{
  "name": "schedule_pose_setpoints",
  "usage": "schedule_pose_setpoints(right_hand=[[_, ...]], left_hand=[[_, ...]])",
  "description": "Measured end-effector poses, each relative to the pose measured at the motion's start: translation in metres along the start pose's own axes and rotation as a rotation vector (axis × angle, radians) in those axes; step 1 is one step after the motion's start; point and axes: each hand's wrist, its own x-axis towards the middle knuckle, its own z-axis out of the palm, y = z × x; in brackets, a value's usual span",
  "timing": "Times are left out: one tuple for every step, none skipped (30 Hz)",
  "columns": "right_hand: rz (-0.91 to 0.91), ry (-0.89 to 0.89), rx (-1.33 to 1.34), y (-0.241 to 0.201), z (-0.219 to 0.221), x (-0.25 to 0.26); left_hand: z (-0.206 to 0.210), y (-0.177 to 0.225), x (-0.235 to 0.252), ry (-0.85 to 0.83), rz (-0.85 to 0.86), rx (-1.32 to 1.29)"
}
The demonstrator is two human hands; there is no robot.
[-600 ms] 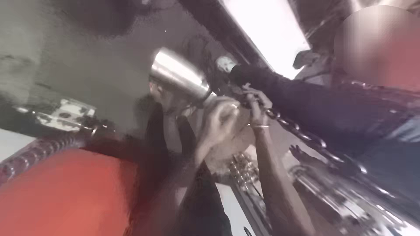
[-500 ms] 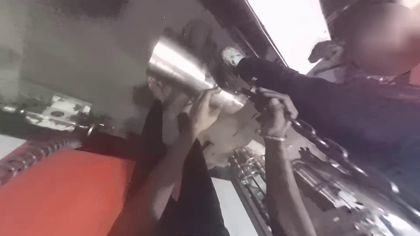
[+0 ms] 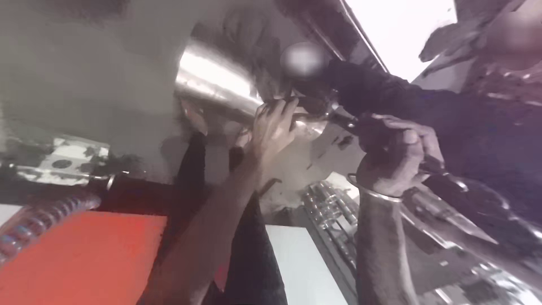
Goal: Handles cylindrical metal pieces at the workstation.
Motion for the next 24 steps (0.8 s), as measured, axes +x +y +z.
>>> schedule_pose_setpoints(right_hand=[[-0.011, 0.003, -0.004, 0.0, 0.0, 0.002], [-0.027, -0.005, -0.006, 0.001, 0.0, 0.005], [-0.042, -0.012, -0.01, 0.001, 0.002, 0.008], [-0.051, -0.015, -0.019, 0.001, 0.004, 0.009], [-0.054, -0.016, -0.029, 0.0, 0.006, 0.009], [-0.051, -0.014, -0.037, -0.001, 0.007, 0.009], [-0.049, -0.008, -0.039, -0.002, 0.009, 0.008], [-0.05, 0.003, -0.035, -0.001, 0.011, 0.008], [-0.046, 0.01, -0.034, -0.001, 0.013, 0.006], [-0.04, 0.018, -0.024, -0.001, 0.014, 0.003], [-0.034, 0.02, -0.01, -0.001, 0.014, 0.0], [-0.028, 0.02, -0.001, -0.001, 0.013, -0.003], [-0.022, 0.021, 0.007, -0.001, 0.013, -0.007], [-0.021, 0.022, 0.013, 0.0, 0.012, -0.01], [-0.019, 0.024, 0.019, 0.0, 0.012, -0.011], [-0.021, 0.033, 0.025, 0.001, 0.013, -0.011], [-0.018, 0.053, 0.041, 0.002, 0.014, -0.01], [-0.005, 0.07, 0.061, 0.001, 0.015, -0.01], [0.014, 0.088, 0.078, 0.0, 0.017, -0.011], [0.036, 0.107, 0.095, -0.002, 0.019, -0.014], [0.053, 0.12, 0.109, -0.003, 0.021, -0.016], [0.06, 0.137, 0.119, -0.003, 0.023, -0.018], [0.063, 0.149, 0.113, -0.004, 0.024, -0.021], [0.059, 0.169, 0.113, -0.003, 0.026, -0.023]], left_hand=[[-0.002, 0.001, 0.002, 0.022, 0.04, -0.011], [-0.002, 0.001, 0.004, 0.039, 0.077, -0.021], [0.0, 0.003, 0.007, 0.029, 0.09, -0.026], [0.004, 0.005, 0.009, 0.007, 0.076, -0.047], [0.006, 0.009, 0.01, -0.03, 0.024, -0.082], [0.01, 0.014, 0.013, -0.03, -0.038, -0.123], [0.015, 0.018, 0.017, 0.018, -0.096, -0.17], [0.02, 0.021, 0.022, 0.084, -0.137, -0.21], [0.024, 0.022, 0.026, 0.132, -0.153, -0.24], [0.026, 0.022, 0.028, 0.149, -0.151, -0.263], [0.022, 0.021, 0.03, 0.124, -0.152, -0.279], [0.015, 0.021, 0.03, 0.076, -0.159, -0.29], [0.007, 0.022, 0.028, 0.034, -0.159, -0.298], [0.005, 0.022, 0.026, 0.035, -0.146, -0.294], [0.009, 0.022, 0.023, 0.063, -0.144, -0.297], [0.022, 0.021, 0.021, 0.118, -0.15, -0.301], [0.036, 0.022, 0.02, 0.175, -0.16, -0.3], [0.05, 0.022, 0.017, 0.216, -0.155, -0.297], [0.059, 0.023, 0.015, 0.251, -0.145, -0.297], [0.063, 0.025, 0.014, 0.277, -0.139, -0.304], [0.066, 0.027, 0.016, 0.307, -0.135, -0.309], [0.066, 0.029, 0.019, 0.322, -0.132, -0.322], [0.065, 0.03, 0.021, 0.332, -0.12, -0.346], [0.062, 0.029, 0.024, 0.325, -0.106, -0.36]])
